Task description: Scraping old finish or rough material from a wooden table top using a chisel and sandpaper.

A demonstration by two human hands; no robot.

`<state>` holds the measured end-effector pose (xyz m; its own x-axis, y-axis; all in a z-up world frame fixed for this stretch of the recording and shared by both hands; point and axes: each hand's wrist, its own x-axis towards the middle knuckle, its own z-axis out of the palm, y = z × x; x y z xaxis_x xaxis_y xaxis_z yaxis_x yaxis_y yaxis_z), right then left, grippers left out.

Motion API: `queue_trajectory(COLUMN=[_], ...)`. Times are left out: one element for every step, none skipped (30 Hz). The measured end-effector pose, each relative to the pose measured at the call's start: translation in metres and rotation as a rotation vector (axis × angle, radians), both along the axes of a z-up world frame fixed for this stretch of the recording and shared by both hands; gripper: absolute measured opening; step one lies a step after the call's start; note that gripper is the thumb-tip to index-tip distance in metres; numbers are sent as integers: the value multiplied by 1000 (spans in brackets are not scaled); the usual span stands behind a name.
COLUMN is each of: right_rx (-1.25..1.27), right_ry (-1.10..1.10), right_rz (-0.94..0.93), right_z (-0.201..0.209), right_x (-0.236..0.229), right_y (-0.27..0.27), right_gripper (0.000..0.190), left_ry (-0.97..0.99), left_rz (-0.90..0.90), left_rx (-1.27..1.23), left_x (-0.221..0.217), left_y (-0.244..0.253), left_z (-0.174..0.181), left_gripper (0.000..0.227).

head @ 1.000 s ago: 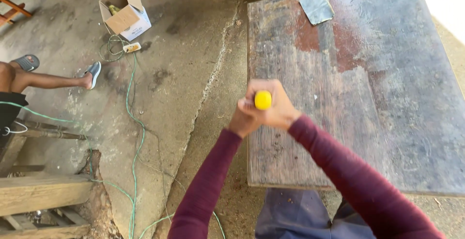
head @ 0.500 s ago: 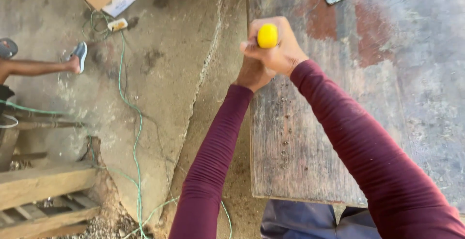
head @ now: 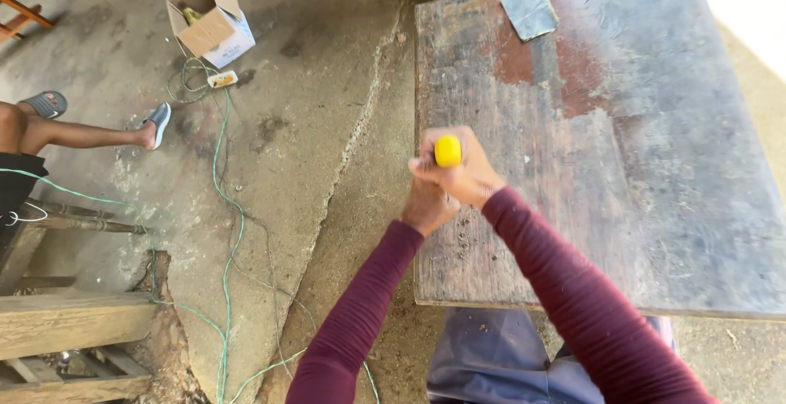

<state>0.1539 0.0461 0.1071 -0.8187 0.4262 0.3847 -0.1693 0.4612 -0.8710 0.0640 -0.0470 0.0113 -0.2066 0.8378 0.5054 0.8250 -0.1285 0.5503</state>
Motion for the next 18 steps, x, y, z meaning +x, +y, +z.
queue_trajectory(right_rx=[15,0,-15,3,-38,-86,-76,-41,-8,5,83,155,164,120,75,81,89,101], right_ry=[10,32,53,62,92,118,121,160,199,201,113,23,26,-73,-172,-171,-232,-296], right_rz=[1,15,30,29,-38,-101,-97,-186,-275,-264,-409,-558,-551,-618,-683,-686,-772,-856], right_z=[-1,-2,-5,-5,-4,-6,7,21,34,52,70,86,89,91,94,60,26,-7], right_x=[13,28,42,59,76,93,123,150,177,207,236,265,286,308,330,354,377,403], right_y=[-15,-30,-44,-52,-59,-71,-75,-75,-75,-77,-78,-79,-75,-73,-70,-51,-31,-8], right_gripper=[26,25,24,24,21,18,18,17,17,17,14,11,11,14,18,18,25,32], left_ry=[10,35,60,68,-47,-165,-164,-188,-205,-206,-407,-610,-613,-678,-742,-745,-857,-976], left_rz=[1,-4,-8,-9,67,137,140,166,182,190,335,474,477,511,544,539,515,490], left_rx=[15,12,8,27,-291,-620,-608,-379,-149,-134,-139,-151,-140,-188,-236,-232,-189,-142], left_x=[11,23,35,45,54,64,71,74,77,74,71,67,67,68,69,64,59,57], left_y=[-15,-29,-43,-59,-75,-97,-117,-132,-147,-156,-163,-170,-170,-172,-173,-167,-160,-151], left_z=[1,1,0,11,21,30,33,37,40,21,1,-20,-32,-43,-55,-69,-83,-99], left_gripper=[58,52,47,47,38,36,36,46,57,57,61,64,64,65,65,65,68,71])
